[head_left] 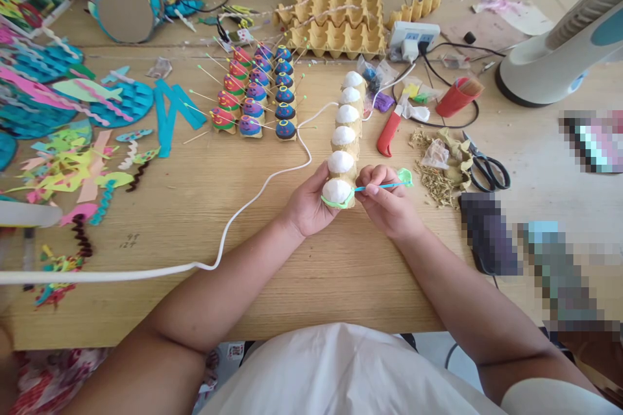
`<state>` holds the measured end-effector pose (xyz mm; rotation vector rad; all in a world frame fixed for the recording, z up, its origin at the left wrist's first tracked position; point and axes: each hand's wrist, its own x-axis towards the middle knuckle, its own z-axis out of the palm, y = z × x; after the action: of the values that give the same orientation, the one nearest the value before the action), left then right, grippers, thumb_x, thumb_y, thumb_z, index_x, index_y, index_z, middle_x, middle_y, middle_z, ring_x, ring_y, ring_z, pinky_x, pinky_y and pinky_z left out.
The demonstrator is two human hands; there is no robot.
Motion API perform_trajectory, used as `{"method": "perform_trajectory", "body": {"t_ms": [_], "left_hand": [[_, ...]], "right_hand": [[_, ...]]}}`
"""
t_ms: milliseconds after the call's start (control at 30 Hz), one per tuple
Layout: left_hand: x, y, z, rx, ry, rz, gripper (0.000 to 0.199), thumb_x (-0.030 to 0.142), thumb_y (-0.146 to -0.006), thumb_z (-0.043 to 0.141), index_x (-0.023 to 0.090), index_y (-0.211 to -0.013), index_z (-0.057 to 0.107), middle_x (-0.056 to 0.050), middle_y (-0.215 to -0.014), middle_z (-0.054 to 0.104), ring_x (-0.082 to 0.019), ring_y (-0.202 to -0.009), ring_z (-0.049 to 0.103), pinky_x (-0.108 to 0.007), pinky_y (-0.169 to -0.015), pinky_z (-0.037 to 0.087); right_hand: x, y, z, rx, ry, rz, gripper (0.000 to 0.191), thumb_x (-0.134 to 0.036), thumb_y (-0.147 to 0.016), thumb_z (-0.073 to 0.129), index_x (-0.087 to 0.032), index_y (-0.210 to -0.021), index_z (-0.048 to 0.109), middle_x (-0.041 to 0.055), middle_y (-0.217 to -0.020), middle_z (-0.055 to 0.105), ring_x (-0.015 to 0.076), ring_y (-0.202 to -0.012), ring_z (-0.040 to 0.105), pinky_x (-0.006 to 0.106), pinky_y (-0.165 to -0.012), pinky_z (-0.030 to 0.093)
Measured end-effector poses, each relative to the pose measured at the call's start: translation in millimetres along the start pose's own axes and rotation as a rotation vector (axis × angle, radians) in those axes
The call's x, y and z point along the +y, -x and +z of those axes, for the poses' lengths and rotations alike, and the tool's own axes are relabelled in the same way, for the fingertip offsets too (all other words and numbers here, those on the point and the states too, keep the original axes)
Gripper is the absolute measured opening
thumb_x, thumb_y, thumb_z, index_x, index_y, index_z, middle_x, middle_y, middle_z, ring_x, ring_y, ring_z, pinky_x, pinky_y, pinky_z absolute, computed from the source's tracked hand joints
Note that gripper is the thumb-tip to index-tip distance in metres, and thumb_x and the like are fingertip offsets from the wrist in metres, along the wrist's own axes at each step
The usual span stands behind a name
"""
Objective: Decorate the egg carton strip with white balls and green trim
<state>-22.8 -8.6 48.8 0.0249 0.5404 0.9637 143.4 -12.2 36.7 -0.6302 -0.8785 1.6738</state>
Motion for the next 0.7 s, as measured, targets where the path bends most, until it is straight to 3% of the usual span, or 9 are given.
{"method": "perform_trajectory", "body": {"t_ms": [200, 367, 600, 700], "left_hand": [[0.3, 0.8, 1.9, 0.023, 0.019, -0.011, 0.042, 0.029, -0.114, 0.032, 0.012, -0.112, 0.071, -0.004, -0.079, 0.078, -0.014, -0.061, 0.074, -0.021, -0.051, 0.056], [-0.1, 1.1, 2.5, 0.041, 0.028, -0.009, 0.039, 0.029, -0.114, 0.034, 0.015, -0.122, 0.069, -0.004, -0.088, 0.081, -0.014, -0.069, 0.078, -0.021, -0.056, 0.059], [0.4, 1.0, 2.5, 0.014, 0.002, -0.005, 0.044, 0.029, -0.114, 0.030, 0.013, -0.106, 0.070, -0.004, -0.082, 0.079, -0.013, -0.063, 0.075, -0.020, -0.054, 0.057], [-0.5, 0.4, 1.2, 0.023, -0.003, 0.001, 0.041, 0.029, -0.113, 0.034, 0.013, -0.108, 0.071, -0.005, -0.086, 0.080, -0.014, -0.068, 0.077, -0.022, -0.057, 0.060]], "right_hand": [[2.0, 0.0, -1.1, 0.005, 0.031, -0.008, 0.036, -0.032, -0.072, 0.095, -0.022, -0.071, 0.060, -0.0036, -0.077, 0.051, 0.0103, -0.067, 0.047, 0.026, -0.060, 0.039], [-0.4, 1.1, -0.7, 0.006, 0.010, -0.022, 0.038, -0.032, -0.071, 0.096, -0.023, -0.072, 0.059, -0.0039, -0.077, 0.050, 0.0106, -0.068, 0.049, 0.026, -0.061, 0.041], [-1.3, 0.1, -0.2, 0.003, -0.038, -0.011, 0.037, -0.030, -0.070, 0.097, -0.023, -0.072, 0.060, -0.0039, -0.077, 0.052, 0.0100, -0.068, 0.050, 0.025, -0.060, 0.042], [-0.4, -0.3, -1.0, -0.005, -0.042, 0.016, 0.039, -0.033, -0.069, 0.097, -0.023, -0.071, 0.060, -0.0036, -0.077, 0.053, 0.0104, -0.068, 0.051, 0.024, -0.060, 0.043]]}}
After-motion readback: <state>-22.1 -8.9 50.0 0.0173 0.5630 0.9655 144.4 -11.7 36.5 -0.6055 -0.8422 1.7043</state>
